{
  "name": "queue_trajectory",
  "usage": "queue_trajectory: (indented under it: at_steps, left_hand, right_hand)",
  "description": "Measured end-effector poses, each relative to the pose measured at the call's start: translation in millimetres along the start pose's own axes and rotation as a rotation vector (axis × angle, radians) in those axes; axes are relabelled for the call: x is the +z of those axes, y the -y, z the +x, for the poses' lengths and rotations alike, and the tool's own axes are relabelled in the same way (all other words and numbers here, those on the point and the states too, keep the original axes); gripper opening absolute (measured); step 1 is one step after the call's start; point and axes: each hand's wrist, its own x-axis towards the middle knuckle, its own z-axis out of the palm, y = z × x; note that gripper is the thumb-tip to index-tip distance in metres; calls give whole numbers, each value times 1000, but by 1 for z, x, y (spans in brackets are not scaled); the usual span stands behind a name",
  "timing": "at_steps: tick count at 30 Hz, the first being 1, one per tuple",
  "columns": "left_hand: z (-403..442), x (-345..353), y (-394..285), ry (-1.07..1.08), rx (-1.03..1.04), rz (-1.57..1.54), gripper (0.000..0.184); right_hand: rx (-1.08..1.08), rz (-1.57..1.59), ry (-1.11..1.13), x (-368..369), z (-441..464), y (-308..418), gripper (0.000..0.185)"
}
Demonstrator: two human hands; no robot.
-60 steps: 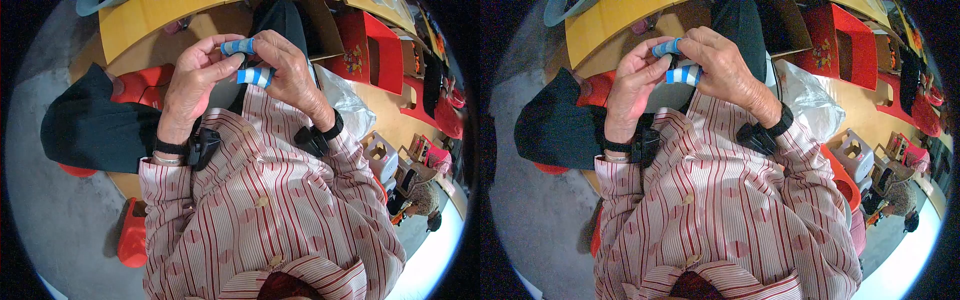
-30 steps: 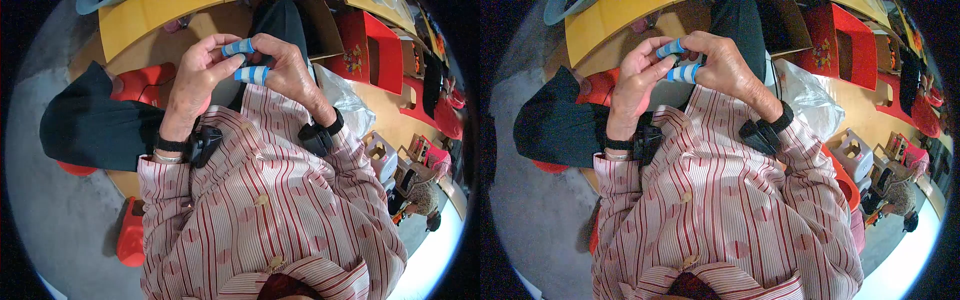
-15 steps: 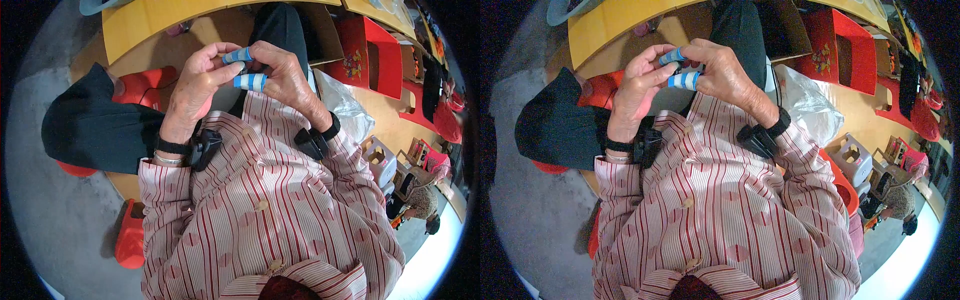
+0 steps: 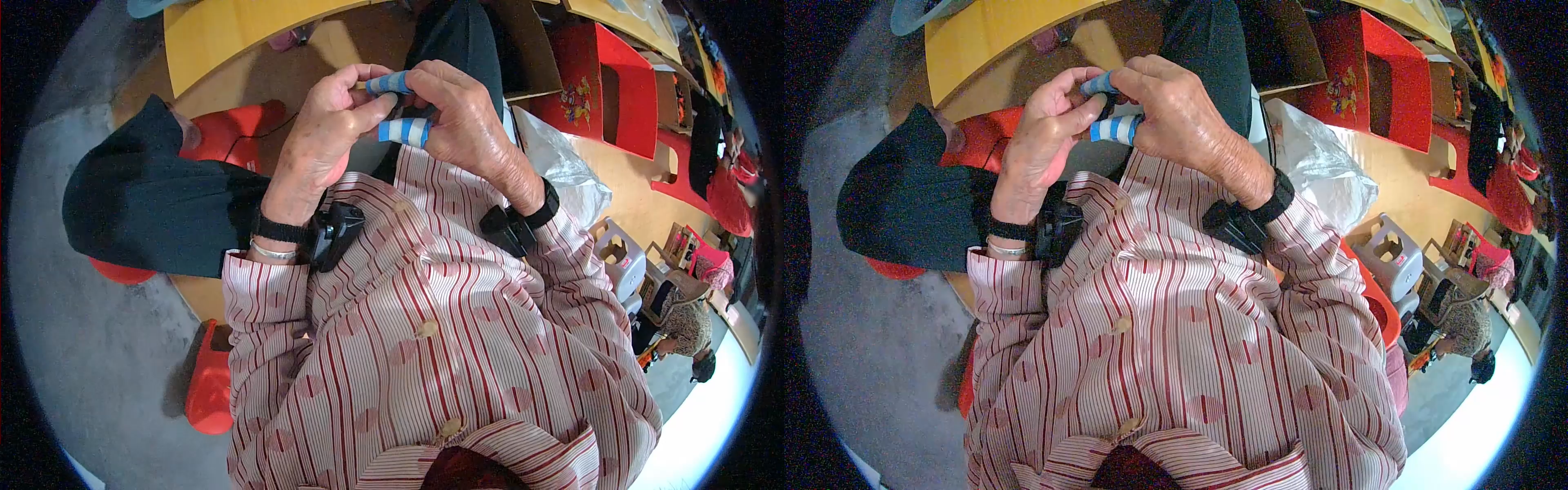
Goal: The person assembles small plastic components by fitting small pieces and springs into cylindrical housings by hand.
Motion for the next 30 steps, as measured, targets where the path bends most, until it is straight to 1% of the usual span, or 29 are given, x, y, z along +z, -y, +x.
queue_trajectory:
  at_steps: [3,6,9,14,17,23,26,30]
  left_hand:
    - [-1,2,-1,-29,-9,29,28]
    - [-1,1,-2,-14,-20,49,27]
    - [-4,6,-6,-37,-49,97,37]
    - [-3,3,-1,-25,-6,81,37]
    - [-1,1,2,-20,3,98,37]
    - [1,-2,6,-35,-7,80,37]
    - [0,0,4,-33,-13,84,37]
    - [0,1,3,-38,-2,90,38]
  right_hand:
    - [-7,-13,5,1,-1,-2,36]
    - [-20,-21,-5,1,-1,-1,36]
    - [-5,-13,-5,1,0,0,36]
    - [44,57,-9,2,-1,1,36]
    - [115,152,-2,2,-1,3,34]
    - [111,226,-21,6,-3,-4,33]
    - [109,180,4,5,-3,-5,33]
    - [134,209,-15,4,-3,0,35]
